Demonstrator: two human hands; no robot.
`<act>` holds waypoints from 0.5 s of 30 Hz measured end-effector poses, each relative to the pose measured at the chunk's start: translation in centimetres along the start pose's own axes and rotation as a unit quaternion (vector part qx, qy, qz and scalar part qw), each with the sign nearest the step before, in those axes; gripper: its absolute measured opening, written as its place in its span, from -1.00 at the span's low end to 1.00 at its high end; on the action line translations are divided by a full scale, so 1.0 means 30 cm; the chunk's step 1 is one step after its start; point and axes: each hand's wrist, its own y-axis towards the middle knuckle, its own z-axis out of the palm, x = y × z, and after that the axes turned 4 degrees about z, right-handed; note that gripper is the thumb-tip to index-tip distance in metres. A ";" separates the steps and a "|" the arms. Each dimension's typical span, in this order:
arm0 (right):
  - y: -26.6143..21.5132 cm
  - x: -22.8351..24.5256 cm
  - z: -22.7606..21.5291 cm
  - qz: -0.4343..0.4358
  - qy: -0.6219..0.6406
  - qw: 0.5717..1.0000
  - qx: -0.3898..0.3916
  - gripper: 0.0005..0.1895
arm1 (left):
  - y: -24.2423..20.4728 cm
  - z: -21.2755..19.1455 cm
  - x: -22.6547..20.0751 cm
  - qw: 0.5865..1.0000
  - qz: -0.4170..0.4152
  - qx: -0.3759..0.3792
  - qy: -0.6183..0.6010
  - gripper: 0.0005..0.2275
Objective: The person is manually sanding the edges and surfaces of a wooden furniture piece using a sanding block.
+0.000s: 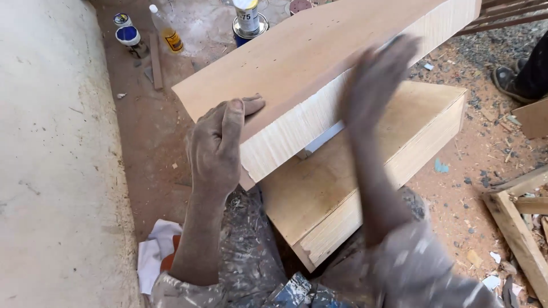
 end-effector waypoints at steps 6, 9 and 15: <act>-0.677 0.380 -0.136 -0.206 0.196 0.954 0.093 -0.11 | -0.032 -0.042 0.065 0.995 0.047 0.044 -0.074 -0.62; -0.348 0.116 0.018 -0.151 0.040 0.988 0.001 -0.23 | -0.010 -0.040 -0.016 0.999 0.004 0.026 -0.020 -0.56; 0.027 -0.019 -0.050 0.049 0.048 0.997 0.045 -0.09 | -0.015 -0.002 -0.017 0.999 0.021 0.013 -0.035 -0.64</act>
